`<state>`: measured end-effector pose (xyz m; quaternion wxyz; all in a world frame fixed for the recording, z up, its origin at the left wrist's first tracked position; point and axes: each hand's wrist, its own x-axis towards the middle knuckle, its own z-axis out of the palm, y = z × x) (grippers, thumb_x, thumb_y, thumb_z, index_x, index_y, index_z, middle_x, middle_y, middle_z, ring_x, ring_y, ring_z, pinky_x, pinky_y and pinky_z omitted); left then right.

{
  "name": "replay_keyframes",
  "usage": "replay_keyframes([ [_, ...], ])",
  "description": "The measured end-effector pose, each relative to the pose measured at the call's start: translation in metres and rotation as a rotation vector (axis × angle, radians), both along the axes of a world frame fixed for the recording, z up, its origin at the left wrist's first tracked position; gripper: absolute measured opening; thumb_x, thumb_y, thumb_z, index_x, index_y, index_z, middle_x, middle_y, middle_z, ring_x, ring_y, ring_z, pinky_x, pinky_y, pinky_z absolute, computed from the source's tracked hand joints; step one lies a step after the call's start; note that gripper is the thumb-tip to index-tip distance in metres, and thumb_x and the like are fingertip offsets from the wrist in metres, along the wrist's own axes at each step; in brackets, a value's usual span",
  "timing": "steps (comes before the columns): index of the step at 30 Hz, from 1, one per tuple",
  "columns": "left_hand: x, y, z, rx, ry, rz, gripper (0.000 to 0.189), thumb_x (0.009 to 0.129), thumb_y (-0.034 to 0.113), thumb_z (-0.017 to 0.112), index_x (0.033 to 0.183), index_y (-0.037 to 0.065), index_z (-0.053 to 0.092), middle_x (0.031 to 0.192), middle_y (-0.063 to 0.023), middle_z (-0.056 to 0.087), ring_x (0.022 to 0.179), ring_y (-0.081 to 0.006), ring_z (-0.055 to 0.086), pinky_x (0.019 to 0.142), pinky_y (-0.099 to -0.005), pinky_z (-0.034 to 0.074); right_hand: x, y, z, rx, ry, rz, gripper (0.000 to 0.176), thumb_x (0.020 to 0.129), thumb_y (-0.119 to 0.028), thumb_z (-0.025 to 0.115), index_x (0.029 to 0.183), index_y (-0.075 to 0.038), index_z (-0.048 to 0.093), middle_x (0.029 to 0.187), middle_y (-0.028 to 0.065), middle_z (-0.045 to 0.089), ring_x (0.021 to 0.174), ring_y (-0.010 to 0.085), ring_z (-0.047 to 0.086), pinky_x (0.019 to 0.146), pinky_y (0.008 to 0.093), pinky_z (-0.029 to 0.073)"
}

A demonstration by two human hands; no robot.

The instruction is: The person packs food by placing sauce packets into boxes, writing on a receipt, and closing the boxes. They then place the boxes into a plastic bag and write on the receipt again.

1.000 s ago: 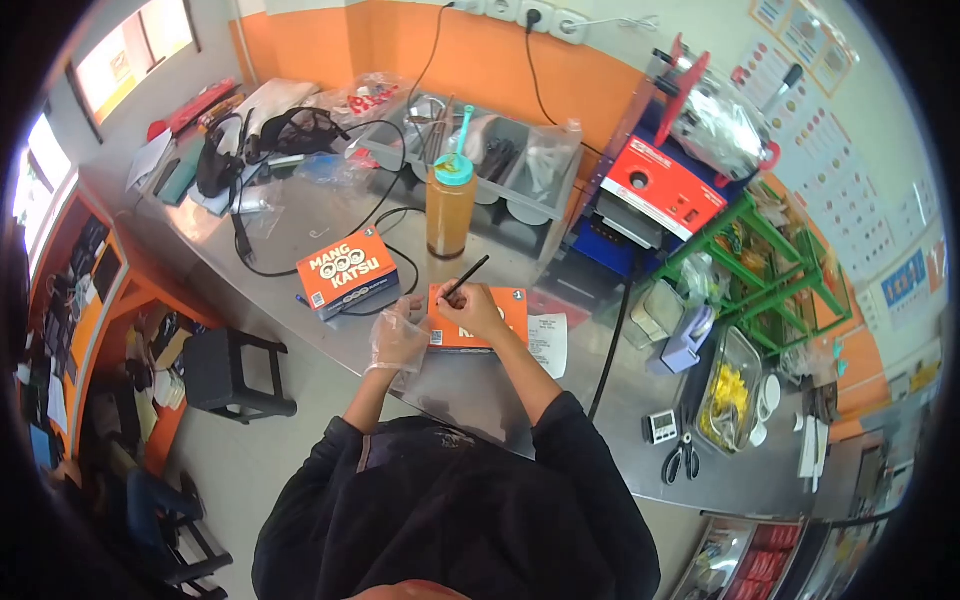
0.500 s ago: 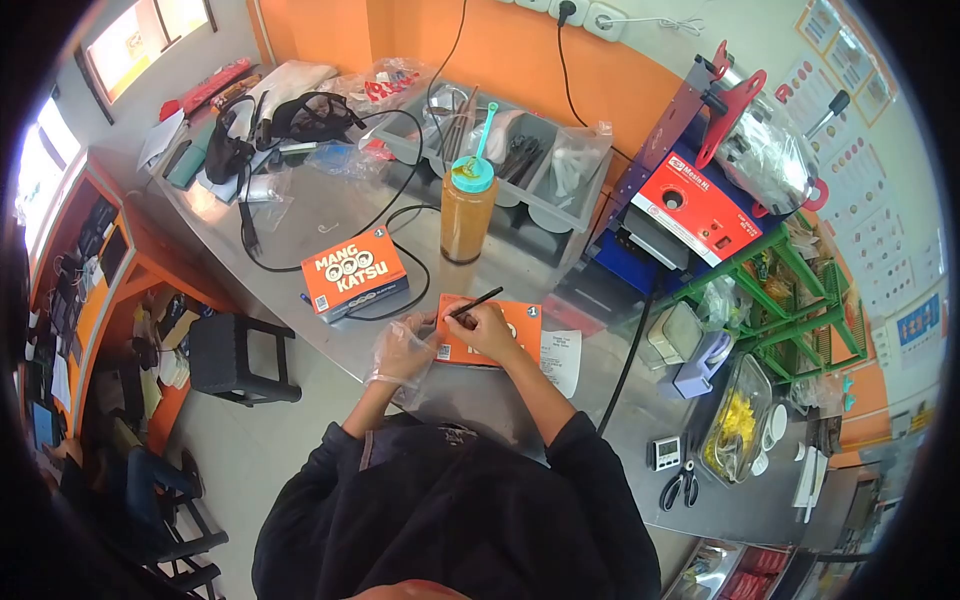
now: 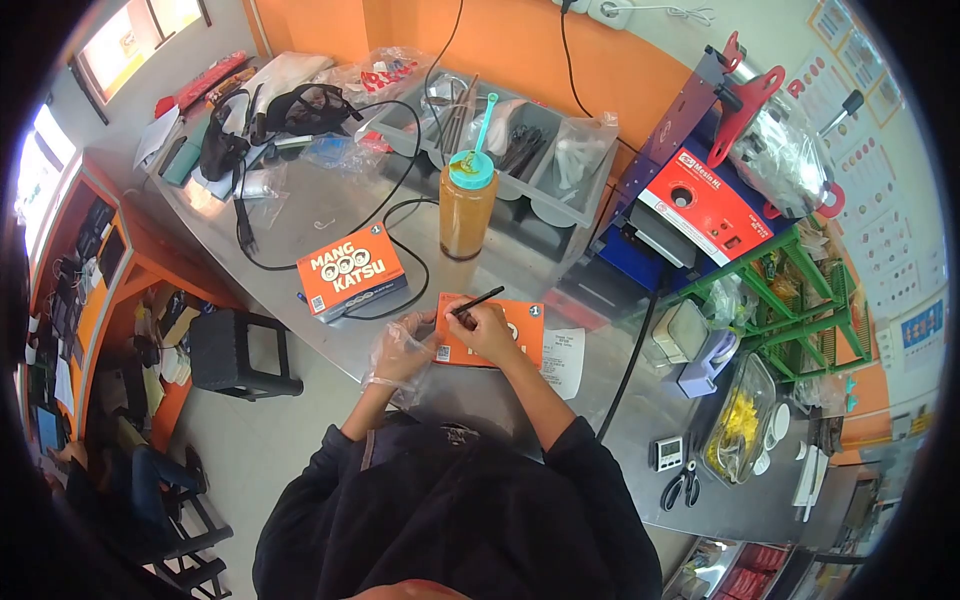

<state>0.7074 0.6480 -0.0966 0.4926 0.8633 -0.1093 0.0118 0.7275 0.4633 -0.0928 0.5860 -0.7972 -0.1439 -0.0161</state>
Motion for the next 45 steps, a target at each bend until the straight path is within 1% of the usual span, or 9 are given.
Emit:
replay_keyframes([
  [8, 0.001, 0.001, 0.003, 0.012, 0.056, -0.021, 0.042, 0.079, 0.03, 0.07, 0.112, 0.005, 0.064, 0.106, -0.0182, 0.066, 0.098, -0.0307, 0.065, 0.084, -0.0387, 0.051, 0.001, 0.0, -0.002, 0.042, 0.037, -0.005, 0.006, 0.085, -0.001, 0.064, 0.089, 0.004, 0.062, 0.077, -0.0034, 0.058, 0.054, -0.0015, 0.042, 0.045, 0.018, 0.031],
  [11, 0.001, 0.0, 0.0, -0.002, 0.051, -0.012, 0.042, 0.079, 0.029, 0.07, 0.113, 0.005, 0.064, 0.106, -0.0181, 0.066, 0.097, -0.0312, 0.065, 0.084, -0.0391, 0.051, 0.002, 0.0, -0.001, 0.0, 0.019, -0.022, 0.007, 0.085, -0.007, 0.066, 0.088, -0.001, 0.064, 0.063, -0.004, 0.053, 0.051, 0.0017, 0.045, 0.047, 0.0208, 0.035],
  [26, 0.002, 0.001, 0.002, -0.002, 0.042, -0.033, 0.043, 0.078, 0.029, 0.07, 0.113, 0.005, 0.064, 0.105, -0.0187, 0.066, 0.097, -0.0327, 0.065, 0.083, -0.0404, 0.051, 0.0, 0.001, -0.001, -0.002, 0.005, -0.044, 0.007, 0.086, -0.007, 0.065, 0.089, -0.001, 0.063, 0.062, -0.0039, 0.052, 0.051, 0.0012, 0.043, 0.047, 0.0206, 0.034],
  [29, 0.002, 0.002, -0.002, -0.038, 0.046, -0.033, 0.043, 0.078, 0.029, 0.071, 0.112, 0.005, 0.064, 0.105, -0.0186, 0.066, 0.097, -0.0324, 0.065, 0.083, -0.0406, 0.051, 0.001, 0.004, -0.007, 0.084, -0.009, -0.083, 0.007, 0.085, -0.007, 0.065, 0.089, -0.001, 0.062, 0.061, -0.0034, 0.051, 0.05, 0.0018, 0.044, 0.046, 0.0209, 0.034],
  [32, 0.002, 0.0, -0.002, -0.016, 0.029, -0.013, 0.042, 0.078, 0.028, 0.072, 0.111, 0.002, 0.065, 0.101, -0.0168, 0.069, 0.096, -0.0282, 0.067, 0.084, -0.0357, 0.051, 0.003, 0.001, -0.01, 0.03, -0.021, -0.056, 0.008, 0.085, -0.007, 0.065, 0.089, -0.001, 0.062, 0.061, -0.003, 0.051, 0.05, 0.0019, 0.044, 0.046, 0.0211, 0.035],
  [37, 0.003, 0.001, 0.003, -0.012, 0.063, -0.009, 0.043, 0.078, 0.028, 0.072, 0.111, 0.0, 0.065, 0.102, -0.018, 0.069, 0.096, -0.0282, 0.067, 0.084, -0.0358, 0.051, 0.002, 0.001, -0.004, -0.026, 0.002, -0.059, 0.008, 0.086, -0.007, 0.064, 0.09, 0.0, 0.062, 0.062, -0.002, 0.053, 0.051, 0.002, 0.046, 0.046, 0.0213, 0.035],
  [41, 0.003, 0.001, -0.009, -0.014, 0.006, -0.018, 0.048, 0.079, 0.031, 0.072, 0.113, -0.001, 0.063, 0.102, -0.0192, 0.069, 0.096, -0.0294, 0.067, 0.083, -0.0361, 0.051, -0.007, 0.003, 0.009, 0.232, 0.1, -0.126, 0.008, 0.089, -0.009, 0.063, 0.09, -0.001, 0.062, 0.063, -0.0028, 0.055, 0.053, 0.0019, 0.047, 0.046, 0.0204, 0.035],
  [44, -0.002, 0.003, 0.006, -0.064, -0.001, -0.018, 0.048, 0.077, 0.034, 0.073, 0.111, 0.002, 0.064, 0.104, -0.0196, 0.067, 0.094, -0.0336, 0.066, 0.082, -0.0417, 0.051, -0.021, -0.032, 0.02, 0.399, 0.088, -0.5, 0.009, 0.09, -0.011, 0.063, 0.087, -0.003, 0.06, 0.065, -0.0035, 0.056, 0.053, 0.002, 0.047, 0.047, 0.0197, 0.035],
  [45, -0.003, 0.003, 0.008, -0.023, -0.032, 0.006, 0.054, 0.076, 0.037, 0.074, 0.113, 0.0, 0.061, 0.106, -0.0209, 0.066, 0.097, -0.0343, 0.065, 0.084, -0.042, 0.05, -0.032, -0.053, 0.033, 0.385, 0.1, -0.582, 0.016, 0.09, -0.014, 0.065, 0.079, -0.005, 0.058, 0.063, -0.0042, 0.056, 0.054, 0.0011, 0.046, 0.047, 0.0201, 0.033],
])
